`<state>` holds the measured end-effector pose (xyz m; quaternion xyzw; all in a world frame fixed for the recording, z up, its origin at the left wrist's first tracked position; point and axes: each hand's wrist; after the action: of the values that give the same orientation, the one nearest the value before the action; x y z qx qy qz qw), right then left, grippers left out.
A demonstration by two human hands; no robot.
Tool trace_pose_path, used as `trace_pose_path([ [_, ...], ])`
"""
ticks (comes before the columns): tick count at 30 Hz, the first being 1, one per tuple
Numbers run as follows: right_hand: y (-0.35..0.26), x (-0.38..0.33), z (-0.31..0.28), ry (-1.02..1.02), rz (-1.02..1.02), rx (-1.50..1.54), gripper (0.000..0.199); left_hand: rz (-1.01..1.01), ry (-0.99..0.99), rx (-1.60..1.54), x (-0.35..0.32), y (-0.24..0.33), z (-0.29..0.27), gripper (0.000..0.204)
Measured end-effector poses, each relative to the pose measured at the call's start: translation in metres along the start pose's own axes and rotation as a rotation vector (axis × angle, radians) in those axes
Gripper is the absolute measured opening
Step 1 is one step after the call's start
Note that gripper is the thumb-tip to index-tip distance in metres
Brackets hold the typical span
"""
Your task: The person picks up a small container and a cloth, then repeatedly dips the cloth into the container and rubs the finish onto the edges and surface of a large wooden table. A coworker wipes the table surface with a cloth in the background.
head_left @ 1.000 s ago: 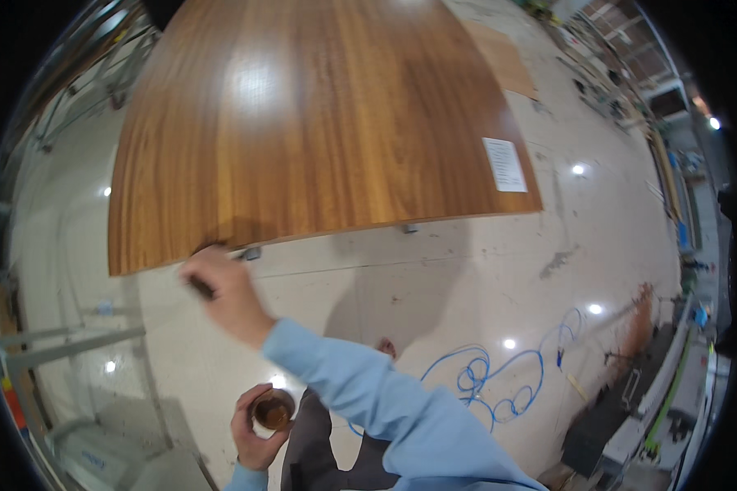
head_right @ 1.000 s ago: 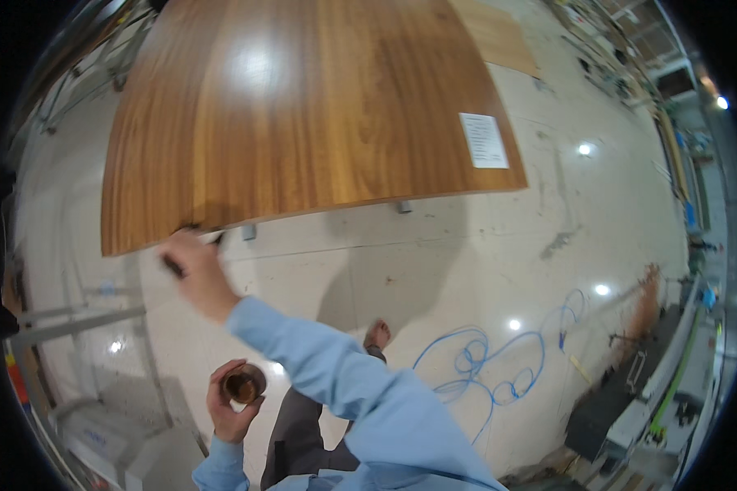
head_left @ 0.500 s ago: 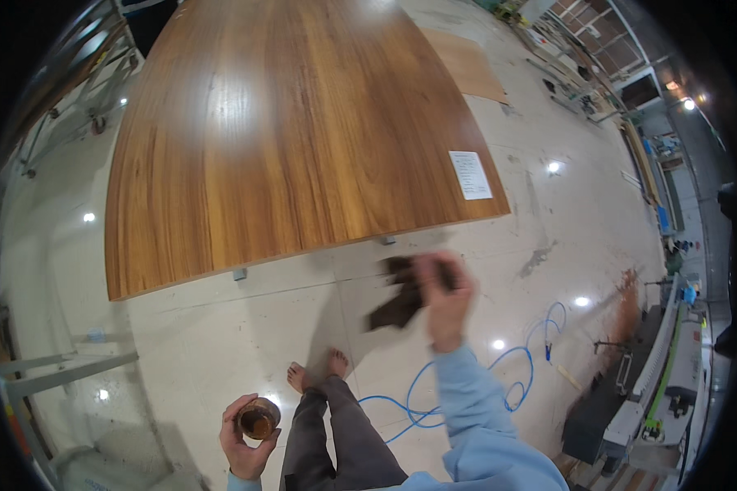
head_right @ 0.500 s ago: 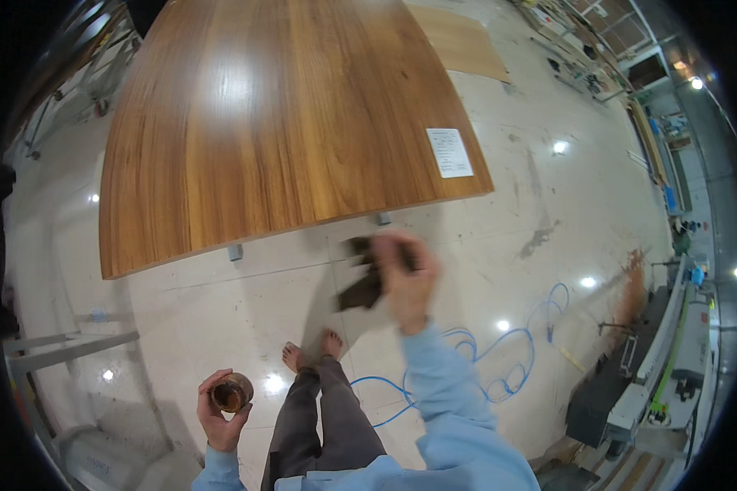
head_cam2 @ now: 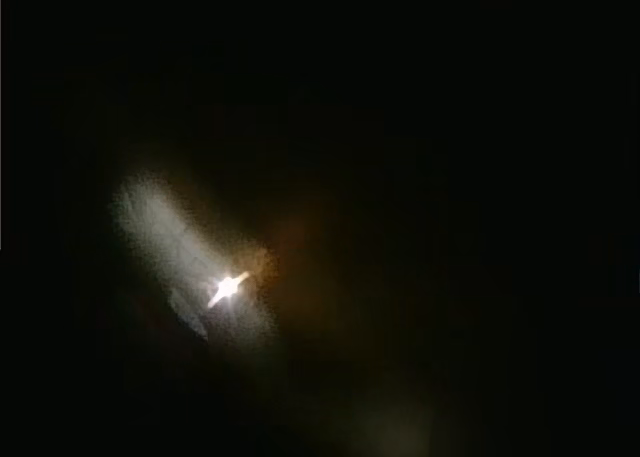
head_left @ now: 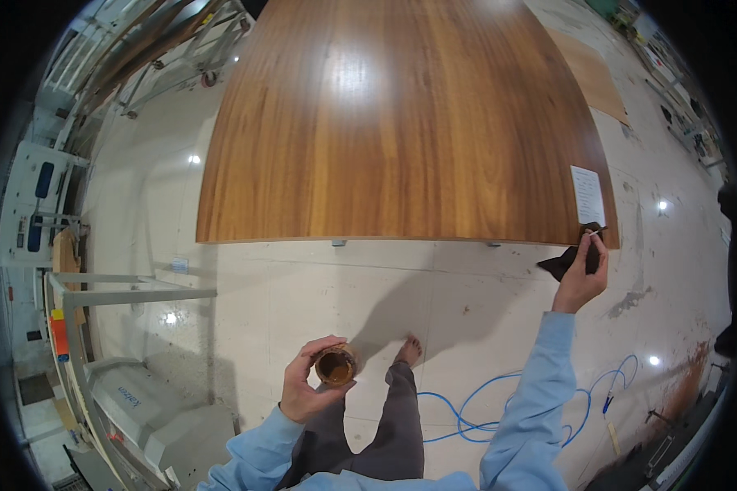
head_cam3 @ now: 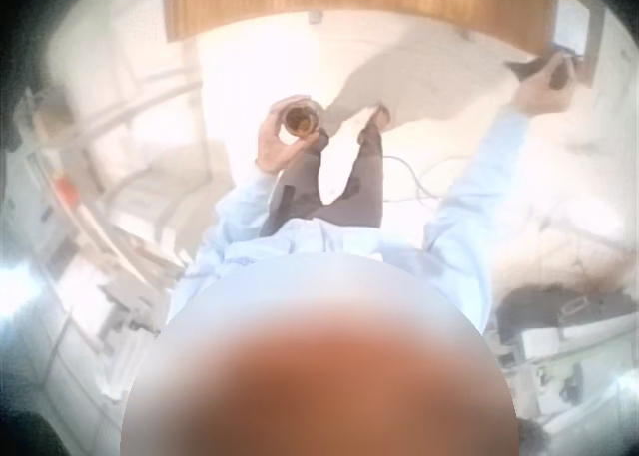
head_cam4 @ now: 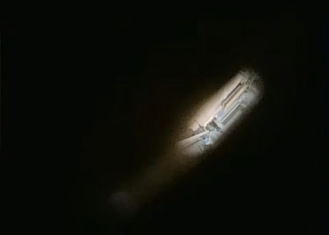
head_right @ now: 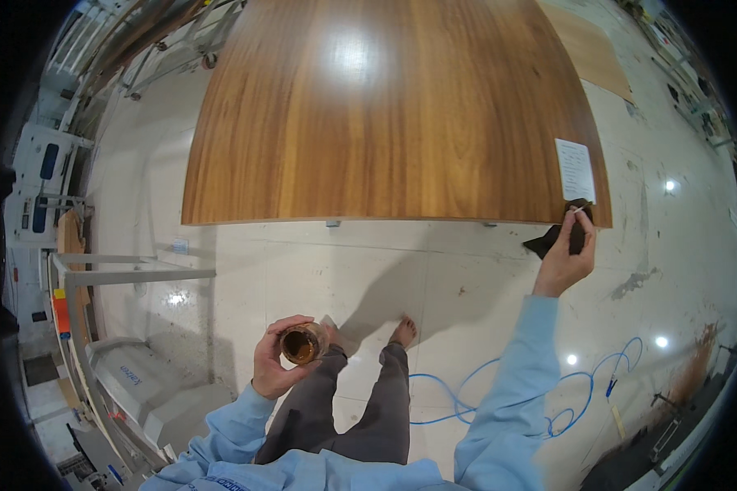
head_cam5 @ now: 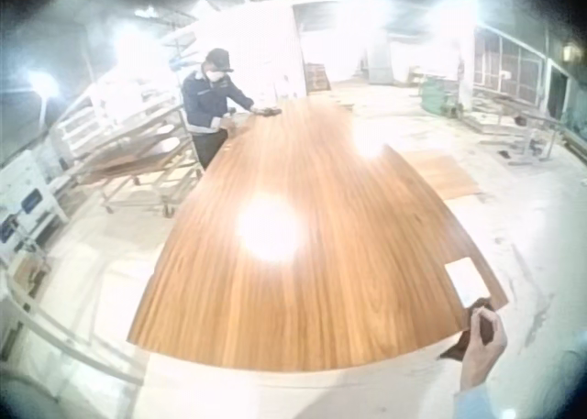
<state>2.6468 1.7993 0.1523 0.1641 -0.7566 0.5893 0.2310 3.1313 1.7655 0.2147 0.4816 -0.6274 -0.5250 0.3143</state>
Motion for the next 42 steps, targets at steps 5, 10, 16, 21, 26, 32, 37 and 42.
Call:
trace_pose_path([
  [5, -0.081, -0.108, 0.036, -0.108, -0.016, 0.149, 0.009, 0.036, 0.077, 0.031, 0.010, -0.018, -0.034, 0.070],
  [10, -0.197, -0.242, 0.075, -0.428, -0.104, 0.422, 0.015, 0.017, 0.101, -0.015, 0.025, -0.049, -0.096, 0.069],
  [16, -0.322, -0.303, 0.045, -1.023, -0.062, 0.361, 0.021, 0.076, 0.141, 0.067, 0.052, -0.083, -0.187, 0.070],
  [21, -0.383, -0.316, 0.031, -1.216, -0.359, 0.049, 0.027, 0.113, 0.155, 0.095, 0.088, -0.102, -0.231, 0.069],
  [26, -0.409, -0.346, 0.051, -1.356, -0.648, -0.060, 0.033, 0.187, 0.152, 0.139, 0.102, -0.110, -0.241, 0.069],
  [32, -0.404, -0.380, 0.060, -1.379, -0.715, -0.157, 0.033, 0.205, 0.139, 0.197, 0.097, -0.114, -0.240, 0.074],
  [37, -0.400, -0.391, 0.059, -1.407, -0.739, -0.197, 0.029, 0.198, 0.135, 0.206, 0.087, -0.118, -0.233, 0.074],
  [42, -0.400, -0.370, 0.045, -1.385, -0.660, -0.177, 0.026, 0.187, 0.153, 0.170, 0.081, -0.120, -0.227, 0.072],
])
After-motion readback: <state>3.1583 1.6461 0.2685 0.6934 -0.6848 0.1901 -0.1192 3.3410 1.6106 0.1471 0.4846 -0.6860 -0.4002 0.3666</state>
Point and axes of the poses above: each hand's wrist, its own x-axis towards the middle knuckle, its own z-axis out of the palm, y = z × x, and after that the axes turned 13 degrees about y, right-handed
